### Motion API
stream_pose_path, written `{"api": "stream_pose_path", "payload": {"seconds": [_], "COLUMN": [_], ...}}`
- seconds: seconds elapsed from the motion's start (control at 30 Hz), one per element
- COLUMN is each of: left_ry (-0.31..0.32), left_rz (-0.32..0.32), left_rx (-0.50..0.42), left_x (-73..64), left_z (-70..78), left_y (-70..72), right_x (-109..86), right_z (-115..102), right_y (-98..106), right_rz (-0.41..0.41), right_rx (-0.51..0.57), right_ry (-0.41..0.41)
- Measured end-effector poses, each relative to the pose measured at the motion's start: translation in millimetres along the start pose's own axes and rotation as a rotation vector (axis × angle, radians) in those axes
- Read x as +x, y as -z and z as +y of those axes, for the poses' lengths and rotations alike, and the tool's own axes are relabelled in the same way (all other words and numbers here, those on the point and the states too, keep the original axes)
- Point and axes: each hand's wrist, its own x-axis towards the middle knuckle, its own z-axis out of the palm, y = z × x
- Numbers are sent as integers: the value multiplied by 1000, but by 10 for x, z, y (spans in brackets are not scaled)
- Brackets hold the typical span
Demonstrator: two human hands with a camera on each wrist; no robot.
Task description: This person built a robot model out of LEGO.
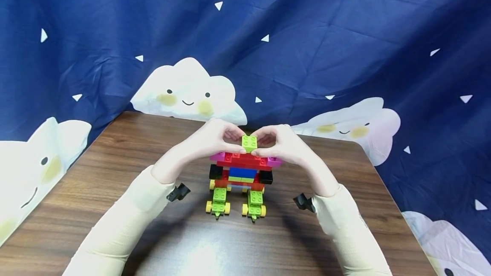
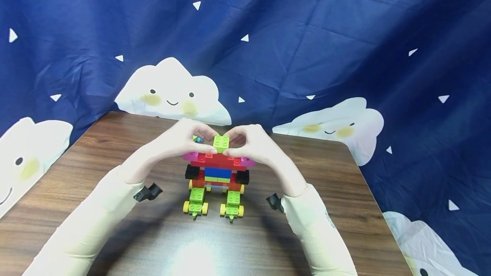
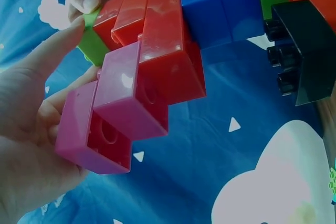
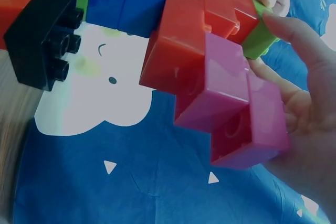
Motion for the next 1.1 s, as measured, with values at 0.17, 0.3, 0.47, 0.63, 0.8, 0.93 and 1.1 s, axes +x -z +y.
{"api": "stream_pose_path", "payload": {"seconds": [0.17, 0.3, 0.47, 0.63, 0.8, 0.93, 1.1], "left_ry": [-43, -70, -93, -47, 24, 33, 93], "left_rz": [38, 94, 218, 364, 461, 530, 560], "left_rx": [24, -16, -50, -114, -209, -194, -182], "left_x": [-23, -61, -109, -123, -63, 21, 126], "left_z": [-20, -37, -77, -188, -464, -777, -1249], "left_y": [15, 86, 210, 282, 300, 284, 201], "right_x": [-38, -93, -157, -212, -265, -293, -323], "right_z": [-12, -17, -6, 42, 87, 122, 180], "right_y": [15, 45, 76, 83, 78, 78, 92], "right_rz": [4, 29, 64, 126, 152, 161, 183], "right_rx": [-4, 6, -7, -27, -15, 4, 11], "right_ry": [9, -9, -14, 21, 6, 0, 6]}}
